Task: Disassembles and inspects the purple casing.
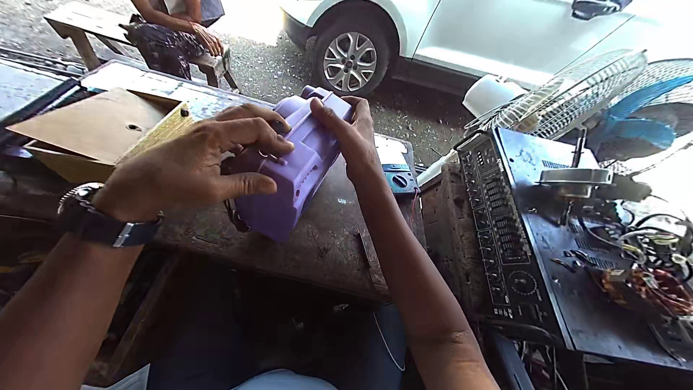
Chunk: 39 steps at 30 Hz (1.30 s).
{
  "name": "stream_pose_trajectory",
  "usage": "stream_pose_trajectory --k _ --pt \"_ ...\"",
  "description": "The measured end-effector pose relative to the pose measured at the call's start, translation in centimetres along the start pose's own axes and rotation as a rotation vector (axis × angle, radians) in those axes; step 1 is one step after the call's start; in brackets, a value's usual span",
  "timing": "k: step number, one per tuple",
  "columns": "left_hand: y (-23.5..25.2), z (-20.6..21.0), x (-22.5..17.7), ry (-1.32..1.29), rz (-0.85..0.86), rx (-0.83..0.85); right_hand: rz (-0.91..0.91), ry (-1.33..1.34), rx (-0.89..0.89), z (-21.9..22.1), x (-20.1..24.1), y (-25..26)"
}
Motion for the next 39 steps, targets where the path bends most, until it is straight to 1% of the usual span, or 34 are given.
stream_pose_trajectory --k 2,5,8,10,13,16,19,21,23,26,29,32,34,35,37,39 --pt "0.0 0.1 -0.1 0.016 0.017 -0.035 -0.023 0.058 0.043 0.1 -0.2 0.0" --pt "-0.2 0.0 0.1 0.059 -0.023 -0.097 -0.071 0.149 0.085 0.0 -0.5 -0.4" --pt "-0.5 0.1 0.6 0.071 -0.041 -0.139 -0.097 0.166 0.096 0.1 -0.7 -0.4" --pt "-0.8 0.2 0.9 0.062 -0.03 -0.129 -0.098 0.152 0.101 0.1 -0.8 -0.3" --pt "-1.1 0.2 1.2 0.024 0.039 -0.065 -0.105 0.161 0.153 -0.3 -1.1 0.1" --pt "-1.3 -0.1 1.0 0.066 0.051 0.009 -0.162 0.138 0.269 -0.9 -2.4 1.0" --pt "-1.0 -0.5 0.6 0.115 0.024 0.029 -0.228 0.197 0.4 -1.7 -5.1 2.3" --pt "-1.2 -0.5 0.7 0.085 0.013 0.011 -0.26 0.243 0.395 -1.5 -6.5 2.7" --pt "-1.5 -0.4 0.8 0.08 -0.01 -0.016 -0.31 0.238 0.342 -1.2 -6.8 3.1" --pt "-1.7 -0.2 0.6 0.076 -0.017 -0.014 -0.278 0.251 0.287 -0.9 -6.8 3.8" --pt "-1.9 -0.2 0.9 0.041 -0.053 -0.031 -0.216 0.232 0.319 -1.1 -6.9 3.9" --pt "-2.3 -0.5 1.0 0.024 -0.079 -0.096 -0.136 0.233 0.417 -0.8 -6.9 3.2" --pt "-3.0 -0.8 1.2 0.059 -0.085 -0.115 -0.08 0.236 0.451 -0.4 -7.7 2.8" --pt "-3.4 -0.9 1.4 0.1 -0.118 -0.13 -0.079 0.23 0.443 -0.3 -8.1 2.8" --pt "-3.9 -1.0 1.7 0.124 -0.173 -0.142 -0.142 0.227 0.406 -0.2 -8.5 3.1" --pt "-4.2 -1.1 1.6 0.128 -0.195 -0.139 -0.193 0.243 0.41 0.0 -8.5 3.2"
Point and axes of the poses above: each hand's wrist, its own y-axis towards the middle knuckle, its own z-axis out of the palm, x = y × z, the point moved 4 cm from there along y, towards the middle knuckle, and after that the axes turned 1 degree about y, right-handed, at the moved point
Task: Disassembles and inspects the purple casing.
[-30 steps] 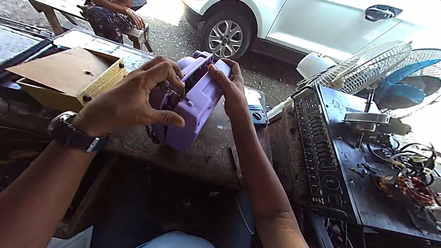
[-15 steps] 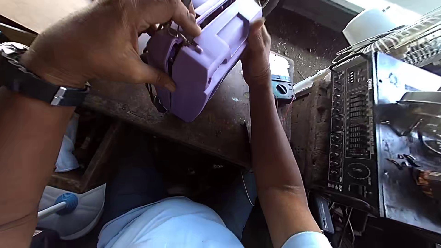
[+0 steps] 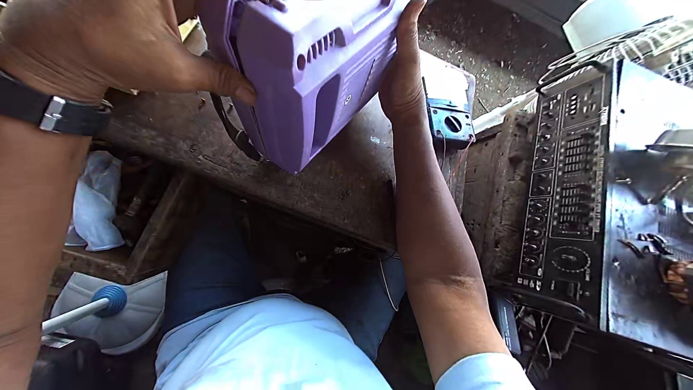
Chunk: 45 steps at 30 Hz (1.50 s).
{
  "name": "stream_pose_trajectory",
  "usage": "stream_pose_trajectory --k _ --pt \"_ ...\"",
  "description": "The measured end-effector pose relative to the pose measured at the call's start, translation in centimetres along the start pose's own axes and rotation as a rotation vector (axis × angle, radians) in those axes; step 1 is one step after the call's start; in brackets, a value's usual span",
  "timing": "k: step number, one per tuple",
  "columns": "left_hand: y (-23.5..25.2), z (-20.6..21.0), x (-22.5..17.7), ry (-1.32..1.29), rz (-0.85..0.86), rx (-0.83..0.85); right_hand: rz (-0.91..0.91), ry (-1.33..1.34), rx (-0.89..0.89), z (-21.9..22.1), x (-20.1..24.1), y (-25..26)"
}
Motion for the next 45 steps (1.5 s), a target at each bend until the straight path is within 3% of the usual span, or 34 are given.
stream_pose_trajectory --k 6,11,15,19,25,33,38,40,41,43,45 --pt "-0.8 -0.3 0.5 0.078 -0.118 0.02 0.051 0.087 0.019 0.2 0.3 -0.3" --pt "-1.5 -0.4 1.9 0.114 -0.344 0.021 0.149 0.058 -0.013 0.0 0.9 -0.9" --pt "-1.6 0.3 1.6 -0.178 -0.355 -0.077 0.289 0.051 -0.108 -1.0 1.1 -1.0" --pt "-2.5 1.1 4.5 -0.344 -0.457 -0.166 0.275 0.132 -0.153 -2.0 2.6 -1.4" --pt "-2.6 3.6 6.8 -0.764 -0.304 -0.206 0.228 0.136 -0.327 -3.7 3.0 -1.5" --pt "-4.2 5.6 8.2 -0.751 -0.532 -0.148 0.313 -0.138 -0.47 -2.9 5.9 -2.1" --pt "-3.8 3.2 5.8 -0.093 -0.708 -0.144 0.4 -0.228 -0.378 -2.5 7.0 -2.7" --pt "-3.7 2.5 3.5 -0.122 -0.659 -0.336 0.435 -0.243 -0.338 -2.4 6.9 -2.7" --pt "-3.4 2.5 1.6 -0.255 -0.578 -0.39 0.447 -0.238 -0.334 -2.2 6.8 -2.8" --pt "-2.3 3.3 -2.5 -0.441 -0.432 -0.334 0.458 -0.209 -0.343 -2.0 6.9 -2.8" --pt "-2.0 4.2 -4.9 -0.351 -0.42 -0.27 0.457 -0.11 -0.331 -1.8 7.1 -3.0"
Point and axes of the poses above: each hand's wrist, its own y-axis towards the middle knuckle, its own z-axis out of the palm, x = y × z, the point moved 4 cm from there along y, towards the middle knuckle, and after that the axes turned 1 degree about y, right-handed, at the moved point
